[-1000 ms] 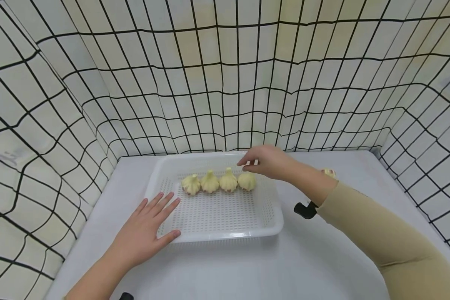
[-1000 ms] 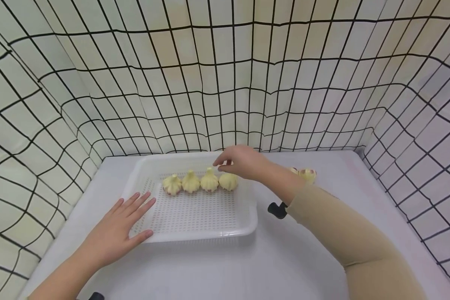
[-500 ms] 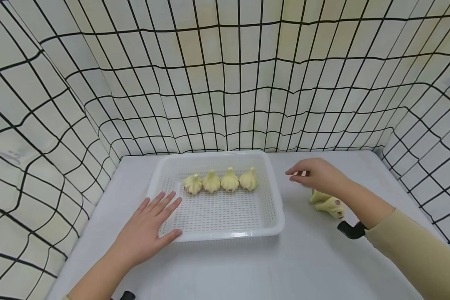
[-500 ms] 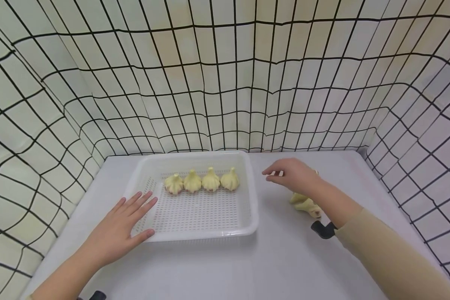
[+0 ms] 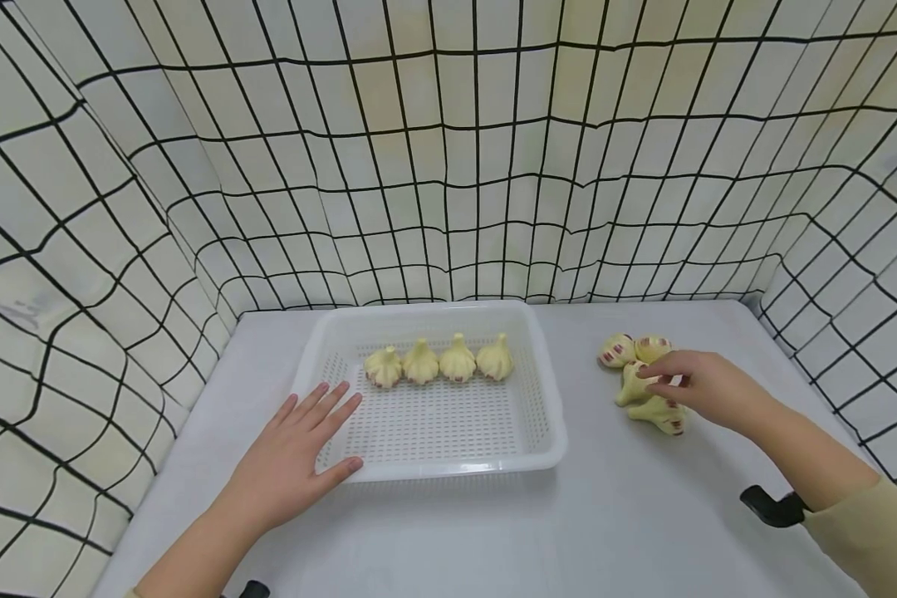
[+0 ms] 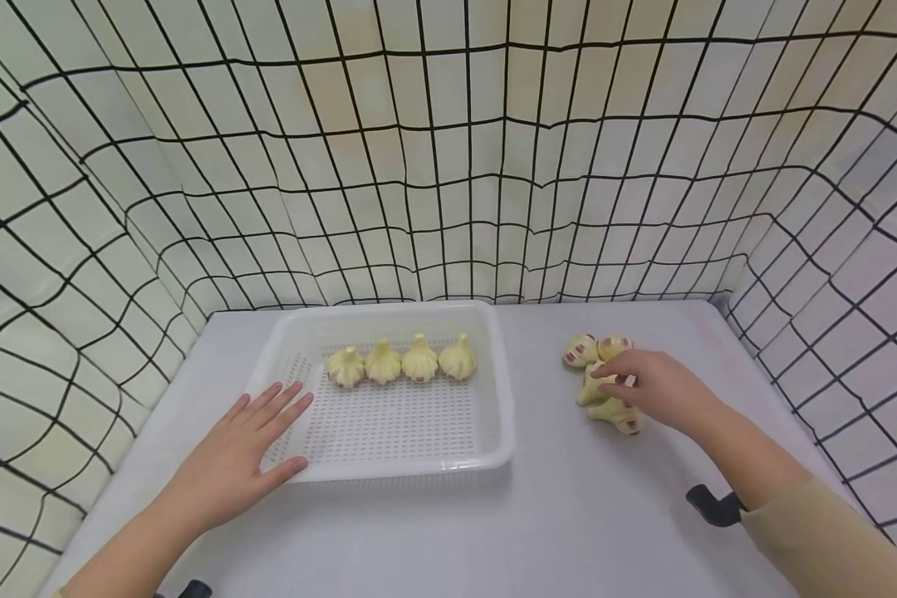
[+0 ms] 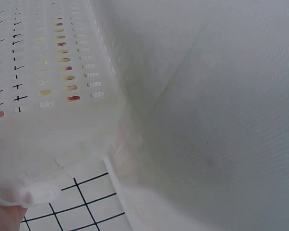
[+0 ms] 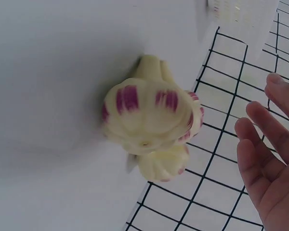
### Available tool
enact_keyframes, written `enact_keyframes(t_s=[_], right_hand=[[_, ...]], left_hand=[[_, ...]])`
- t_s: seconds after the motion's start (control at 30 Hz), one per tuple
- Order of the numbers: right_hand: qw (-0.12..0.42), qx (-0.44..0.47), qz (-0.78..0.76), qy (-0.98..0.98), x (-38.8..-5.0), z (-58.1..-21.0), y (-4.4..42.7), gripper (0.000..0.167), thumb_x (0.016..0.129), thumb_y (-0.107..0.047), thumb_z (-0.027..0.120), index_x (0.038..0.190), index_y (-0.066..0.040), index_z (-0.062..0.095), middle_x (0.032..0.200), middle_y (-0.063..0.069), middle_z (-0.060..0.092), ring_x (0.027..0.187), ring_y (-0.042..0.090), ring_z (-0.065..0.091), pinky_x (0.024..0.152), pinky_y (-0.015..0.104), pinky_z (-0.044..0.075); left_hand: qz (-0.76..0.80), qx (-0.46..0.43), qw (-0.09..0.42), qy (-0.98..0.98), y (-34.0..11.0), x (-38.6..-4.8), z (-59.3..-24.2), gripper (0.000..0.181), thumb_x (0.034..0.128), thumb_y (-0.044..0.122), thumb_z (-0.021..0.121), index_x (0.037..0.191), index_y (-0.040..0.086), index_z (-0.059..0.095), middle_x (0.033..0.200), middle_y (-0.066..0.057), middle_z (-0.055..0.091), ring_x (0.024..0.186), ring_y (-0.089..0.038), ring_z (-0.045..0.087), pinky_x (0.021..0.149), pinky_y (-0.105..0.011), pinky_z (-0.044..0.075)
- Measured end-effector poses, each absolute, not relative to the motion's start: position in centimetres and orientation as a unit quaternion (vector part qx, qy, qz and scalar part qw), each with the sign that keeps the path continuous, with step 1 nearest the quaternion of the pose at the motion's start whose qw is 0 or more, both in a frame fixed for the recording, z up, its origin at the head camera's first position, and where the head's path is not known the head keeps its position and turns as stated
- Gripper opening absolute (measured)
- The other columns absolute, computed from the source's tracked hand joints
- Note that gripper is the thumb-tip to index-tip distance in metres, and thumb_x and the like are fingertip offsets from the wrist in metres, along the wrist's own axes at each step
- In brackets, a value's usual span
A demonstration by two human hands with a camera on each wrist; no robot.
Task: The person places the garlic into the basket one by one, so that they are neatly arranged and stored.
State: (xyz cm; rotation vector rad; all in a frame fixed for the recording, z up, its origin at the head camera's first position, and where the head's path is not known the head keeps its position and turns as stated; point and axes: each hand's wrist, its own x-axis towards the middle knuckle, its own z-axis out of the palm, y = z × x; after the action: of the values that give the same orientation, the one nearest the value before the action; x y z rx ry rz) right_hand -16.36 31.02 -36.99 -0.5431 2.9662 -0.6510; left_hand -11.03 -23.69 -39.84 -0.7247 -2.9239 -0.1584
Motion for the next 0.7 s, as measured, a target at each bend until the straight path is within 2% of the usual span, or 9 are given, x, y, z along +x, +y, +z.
enact_keyframes(t_s=[0.1,0.17,0.23,0.33,0.5,0.7], right_hand=[[0.021,-0.178,-0.189,0.966,-15.9,-37.4,31.7,0.025,0.091,-0.023,0.073,0.114,-0.016,0.075,0.111,0.002,0.069,0.087,0.018,0.061,0.07,0.032,0.054],[0.024,-0.176,-0.172,0.969,-15.7,-37.7,32.0,0.028,0.09,-0.026,0.074,0.116,-0.016,0.074,0.119,0.007,0.068,0.099,0.027,0.063,0.081,0.042,0.055],[0.032,-0.171,-0.155,0.973,-15.5,-38.0,32.2,0.032,0.089,-0.029,0.074,0.118,-0.016,0.073,0.121,0.01,0.066,0.109,0.034,0.061,0.089,0.051,0.052],[0.041,-0.163,-0.13,0.977,-15.3,-38.5,32.3,0.033,0.088,-0.033,0.075,0.117,-0.017,0.073,0.121,0.011,0.066,0.117,0.039,0.058,0.094,0.058,0.049],[0.04,-0.157,-0.084,0.983,-15.0,-39.2,32.4,0.037,0.087,-0.034,0.076,0.119,-0.015,0.073,0.12,0.012,0.066,0.114,0.039,0.059,0.089,0.058,0.051],[0.033,-0.17,-0.054,0.983,-15.0,-40.3,32.5,0.043,0.083,-0.034,0.08,0.118,-0.012,0.073,0.115,0.009,0.066,0.104,0.033,0.064,0.082,0.051,0.055]], left_hand=[[-0.054,-0.241,0.069,-0.966,-23.7,-11.1,-39.9,0.079,0.0909,0.062,0.058,0.154,0.02,0.038,0.16,-0.005,0.031,0.147,-0.033,0.025,0.117,-0.058,0.019],[-0.055,-0.242,0.07,-0.966,-23.7,-11.1,-39.9,0.079,0.0906,0.062,0.059,0.154,0.02,0.038,0.16,-0.005,0.032,0.147,-0.033,0.025,0.117,-0.057,0.02],[-0.057,-0.241,0.068,-0.966,-23.7,-11.1,-39.9,0.079,0.0906,0.062,0.059,0.155,0.021,0.037,0.161,-0.005,0.031,0.148,-0.033,0.025,0.117,-0.057,0.019],[-0.059,-0.24,0.06,-0.967,-23.8,-11.1,-39.8,0.079,0.0912,0.062,0.058,0.156,0.022,0.035,0.162,-0.004,0.029,0.149,-0.033,0.023,0.118,-0.056,0.017],[-0.062,-0.24,0.057,-0.967,-23.8,-11.2,-39.8,0.08,0.0913,0.063,0.057,0.156,0.022,0.035,0.162,-0.004,0.029,0.149,-0.032,0.022,0.119,-0.055,0.016],[-0.059,-0.239,0.061,-0.967,-23.8,-11.2,-39.9,0.08,0.0912,0.063,0.058,0.156,0.022,0.035,0.161,-0.004,0.029,0.148,-0.033,0.023,0.118,-0.057,0.018]])
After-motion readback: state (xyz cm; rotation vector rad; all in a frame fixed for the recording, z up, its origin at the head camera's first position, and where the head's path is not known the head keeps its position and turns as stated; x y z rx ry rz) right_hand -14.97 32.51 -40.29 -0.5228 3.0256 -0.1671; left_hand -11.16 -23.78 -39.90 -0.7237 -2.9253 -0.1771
